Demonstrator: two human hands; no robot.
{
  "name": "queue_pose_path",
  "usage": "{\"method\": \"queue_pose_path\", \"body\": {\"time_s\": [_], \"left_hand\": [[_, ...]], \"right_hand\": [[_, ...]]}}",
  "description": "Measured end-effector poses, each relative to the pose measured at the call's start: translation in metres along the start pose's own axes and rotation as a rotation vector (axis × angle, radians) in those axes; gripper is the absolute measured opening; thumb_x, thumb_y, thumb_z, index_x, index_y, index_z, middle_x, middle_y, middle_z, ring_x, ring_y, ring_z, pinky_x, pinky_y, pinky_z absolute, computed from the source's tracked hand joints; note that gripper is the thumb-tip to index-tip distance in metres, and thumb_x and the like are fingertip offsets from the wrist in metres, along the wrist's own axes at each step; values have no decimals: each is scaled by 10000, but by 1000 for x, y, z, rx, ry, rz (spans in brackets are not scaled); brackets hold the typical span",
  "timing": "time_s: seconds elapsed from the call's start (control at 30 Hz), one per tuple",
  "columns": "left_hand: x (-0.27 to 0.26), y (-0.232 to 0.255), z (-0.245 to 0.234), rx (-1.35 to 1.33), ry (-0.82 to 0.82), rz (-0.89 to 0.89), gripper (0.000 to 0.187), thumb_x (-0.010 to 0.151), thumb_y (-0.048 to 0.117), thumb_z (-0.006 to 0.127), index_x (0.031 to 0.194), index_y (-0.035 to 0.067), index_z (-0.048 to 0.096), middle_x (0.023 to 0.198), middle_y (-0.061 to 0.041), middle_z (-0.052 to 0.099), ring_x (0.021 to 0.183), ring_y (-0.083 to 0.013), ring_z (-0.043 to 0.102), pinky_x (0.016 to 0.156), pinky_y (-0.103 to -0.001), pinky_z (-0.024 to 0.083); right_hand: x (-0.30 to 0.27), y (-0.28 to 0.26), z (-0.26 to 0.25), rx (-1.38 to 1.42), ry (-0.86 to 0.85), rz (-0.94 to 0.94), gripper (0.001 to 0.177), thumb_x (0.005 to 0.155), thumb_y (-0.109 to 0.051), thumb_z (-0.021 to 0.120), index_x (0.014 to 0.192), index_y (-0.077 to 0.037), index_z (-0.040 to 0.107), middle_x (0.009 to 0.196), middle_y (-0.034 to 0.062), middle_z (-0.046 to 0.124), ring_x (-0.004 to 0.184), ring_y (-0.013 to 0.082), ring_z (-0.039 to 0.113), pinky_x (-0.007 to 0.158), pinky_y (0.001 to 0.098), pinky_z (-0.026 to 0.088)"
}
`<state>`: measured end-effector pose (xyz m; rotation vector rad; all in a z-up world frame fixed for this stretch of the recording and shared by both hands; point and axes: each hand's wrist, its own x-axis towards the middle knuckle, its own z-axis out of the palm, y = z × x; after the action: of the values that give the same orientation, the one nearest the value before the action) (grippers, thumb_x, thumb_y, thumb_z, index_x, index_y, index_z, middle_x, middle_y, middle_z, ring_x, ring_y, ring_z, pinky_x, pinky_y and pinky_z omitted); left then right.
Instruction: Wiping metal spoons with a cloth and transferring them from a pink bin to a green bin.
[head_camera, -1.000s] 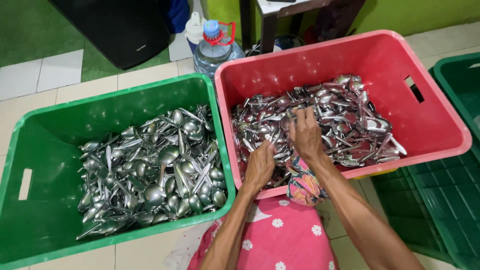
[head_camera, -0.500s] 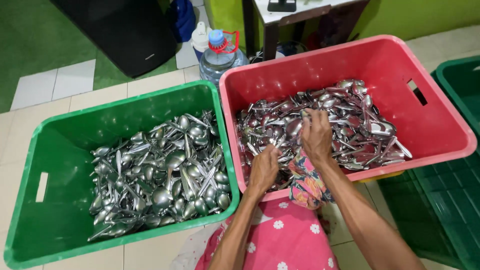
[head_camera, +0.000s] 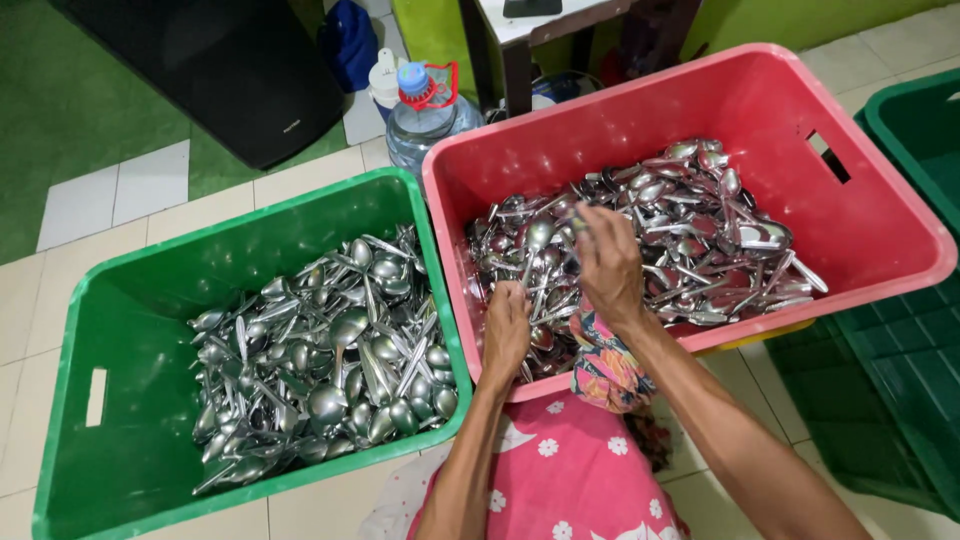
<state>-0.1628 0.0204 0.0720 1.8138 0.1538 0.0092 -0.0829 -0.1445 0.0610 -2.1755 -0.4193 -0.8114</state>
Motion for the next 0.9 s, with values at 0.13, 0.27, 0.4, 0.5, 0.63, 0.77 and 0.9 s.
{"method": "queue_pose_path", "body": {"time_s": [0.13,0.27,0.4,0.5,0.63,0.77,0.9], "left_hand": [[-2,3,0,-40,-21,13,292,1086,183,339,1043,29,584,767,-88,550,736,-230,503,701,-385,434],[-2,-1,-1,7,-73,115,304,1103,200,343,1004,59,592,726,-107,576,706,-267,575,708,-401,489],[2,-10,6,149,-107,171,305,1105,269,388,1019,70,603,718,-208,649,716,-370,662,706,-491,510],[-3,-8,6,299,-137,124,295,1088,301,370,1023,101,577,730,-199,701,795,-444,708,702,-541,501],[-3,-23,24,274,-98,142,214,1081,198,321,1092,110,516,657,-184,645,651,-376,679,619,-487,497],[1,-14,35,493,-122,217,218,1077,198,334,1026,72,505,717,-217,627,646,-397,676,613,-525,558],[15,-32,43,743,-95,494,72,1030,104,413,1056,71,472,840,-174,613,749,-396,690,607,-528,576]], "right_hand": [[4,-25,4,-218,-91,-399,439,978,24,530,1377,-131,628,1172,153,646,1095,319,648,938,463,523],[-2,-4,13,-49,-273,-198,266,1034,-153,532,1262,-135,668,1213,101,659,1212,309,612,1048,451,482],[9,-16,0,231,-280,378,334,1058,-316,534,1205,-72,709,1104,197,720,1098,405,673,972,528,498],[-7,37,23,271,-229,630,275,1026,-188,541,1250,-110,680,1044,220,712,1128,446,637,1027,552,451],[-7,31,20,220,-164,1002,285,1026,-378,464,1042,-208,693,1069,84,710,1165,312,627,1036,440,445],[21,-60,-1,395,-251,989,414,917,-384,658,1254,-143,667,1151,156,683,1124,312,621,968,443,471],[-2,-23,31,448,-205,1088,280,781,-291,818,980,-122,717,797,36,668,745,206,648,672,365,511]]}}
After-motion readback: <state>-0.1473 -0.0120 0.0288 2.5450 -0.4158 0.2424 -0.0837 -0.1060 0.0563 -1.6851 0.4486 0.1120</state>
